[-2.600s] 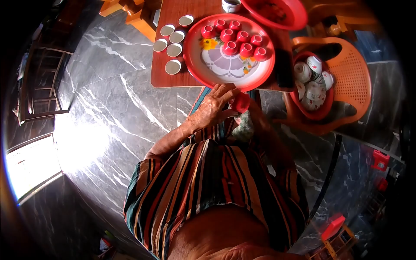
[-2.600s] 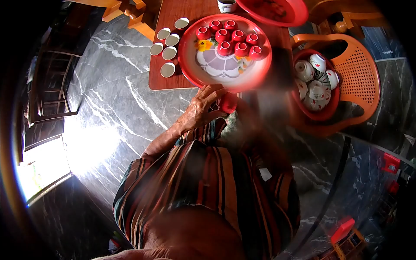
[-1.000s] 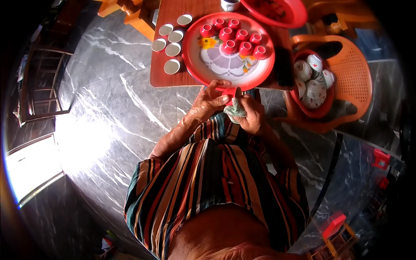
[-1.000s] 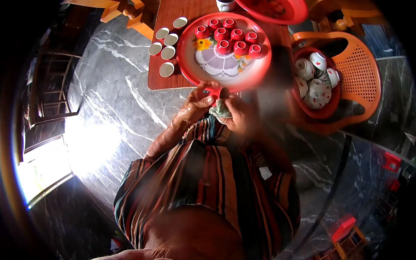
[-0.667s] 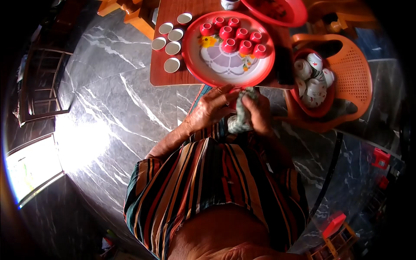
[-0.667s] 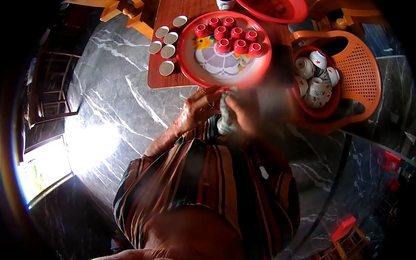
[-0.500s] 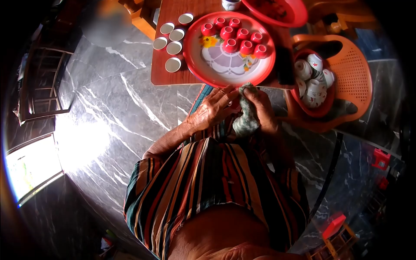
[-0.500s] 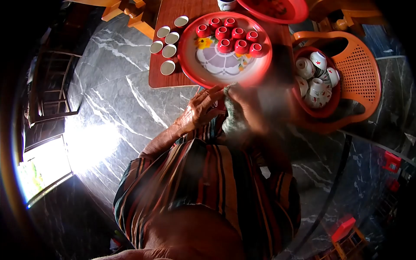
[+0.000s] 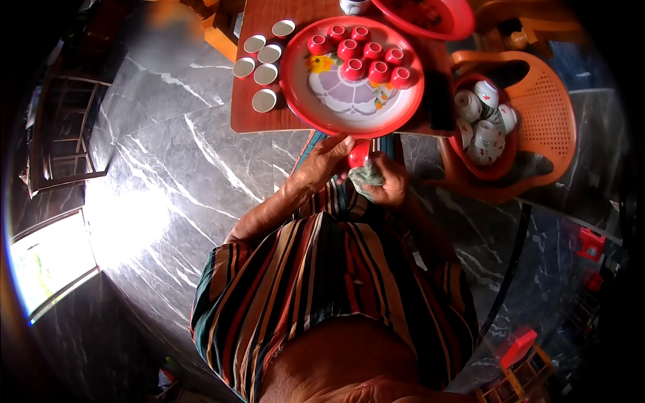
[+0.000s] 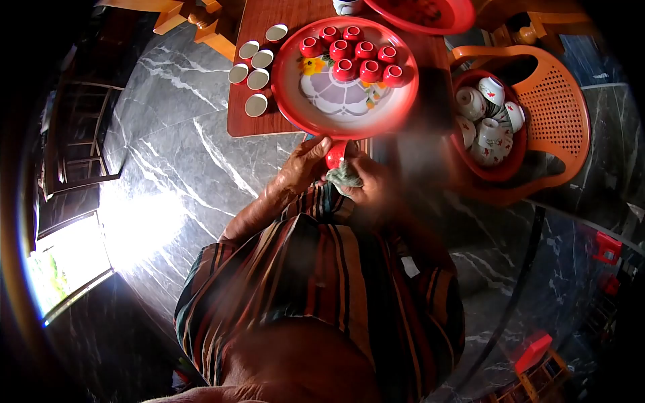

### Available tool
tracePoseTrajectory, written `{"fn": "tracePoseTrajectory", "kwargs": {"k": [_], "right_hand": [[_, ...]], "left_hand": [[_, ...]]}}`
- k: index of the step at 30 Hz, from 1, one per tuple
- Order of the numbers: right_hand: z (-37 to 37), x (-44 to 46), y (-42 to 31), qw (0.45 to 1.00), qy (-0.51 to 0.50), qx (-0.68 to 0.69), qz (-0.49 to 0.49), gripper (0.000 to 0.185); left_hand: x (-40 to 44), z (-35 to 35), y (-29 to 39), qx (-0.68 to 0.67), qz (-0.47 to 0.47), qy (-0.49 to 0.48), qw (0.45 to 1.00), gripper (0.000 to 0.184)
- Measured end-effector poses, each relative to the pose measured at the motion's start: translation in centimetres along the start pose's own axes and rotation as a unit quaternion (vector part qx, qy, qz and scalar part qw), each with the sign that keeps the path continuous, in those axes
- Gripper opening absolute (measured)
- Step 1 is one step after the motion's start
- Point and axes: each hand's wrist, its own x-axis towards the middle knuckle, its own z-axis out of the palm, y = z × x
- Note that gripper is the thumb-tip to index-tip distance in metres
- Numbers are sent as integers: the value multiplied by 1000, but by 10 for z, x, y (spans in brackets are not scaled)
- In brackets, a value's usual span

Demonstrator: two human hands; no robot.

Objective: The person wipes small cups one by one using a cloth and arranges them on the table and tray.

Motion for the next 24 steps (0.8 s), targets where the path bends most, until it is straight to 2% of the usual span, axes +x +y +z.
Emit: {"fn": "tracePoseTrajectory", "kwargs": {"k": [1, 2, 3, 4, 5, 6, 7, 8, 9, 10, 13, 14, 15, 16, 17, 18, 19, 21, 22, 23, 24], "right_hand": [[3, -2, -2, 991, 41, 113, 59, 22], [-2, -4, -4, 959, 40, 211, 184, 21], [-4, -11, 9, 931, 45, 266, 246, 27], [-10, 4, -8, 930, 48, 264, 252, 20], [-16, 20, -25, 929, 50, 261, 258, 14], [-10, 8, -1, 923, 86, 258, 272, 18], [-14, 10, -1, 907, 85, 290, 293, 23], [-17, 15, 0, 905, 49, 320, 275, 25], [-21, 20, 2, 901, 13, 350, 257, 27], [-14, 10, 19, 868, 75, 369, 325, 30], [-10, -5, 49, 878, 101, 330, 331, 29], [-11, 0, 42, 883, 102, 320, 328, 28], [-17, 4, 30, 867, 95, 352, 340, 27], [-21, 10, 16, 858, 92, 368, 346, 28], [-26, 16, 2, 849, 89, 384, 351, 31], [-31, 20, -10, 878, 56, 341, 331, 31], [-33, 21, -16, 903, 23, 297, 310, 32], [-21, 18, -24, 930, 17, 325, 172, 24], [-24, 21, -24, 992, -13, 120, 48, 24], [-28, 23, -23, 992, -40, -94, -78, 25], [-24, 15, -15, 976, -23, -184, -110, 31]], "left_hand": [[-2, 6, 2, 78, 71, 22, 994, 44], [0, 3, 0, 101, 134, 0, 986, 43], [0, 2, -2, 101, 133, 0, 986, 43], [-1, 3, -4, 220, 225, 25, 949, 47], [-1, 3, -4, 334, 312, 48, 888, 53], [-4, -1, -1, 415, 290, 54, 861, 57], [-3, 0, 2, 416, 290, 55, 860, 57], [-4, 1, 6, 538, 375, 52, 753, 60], [-4, 2, 7, 642, 446, 47, 621, 63], [-5, 3, 4, 657, 442, 48, 608, 56], [-1, -4, -6, 656, 460, 48, 596, 60], [0, -8, -7, 647, 434, 46, 625, 60], [0, -7, -9, 647, 434, 46, 625, 60], [-1, 1, -5, 501, 374, 49, 779, 57], [-1, 6, -4, 331, 296, 50, 895, 54], [5, 3, -9, 162, 242, 30, 956, 50], [1, 7, 10, 103, 171, -20, 980, 46], [5, -3, 9, -83, 32, -88, 992, 41], [6, -3, 9, -81, 27, -98, 991, 36], [6, -2, 7, -81, 26, -100, 991, 36], [4, 2, 5, -59, 47, -71, 995, 35]]}}
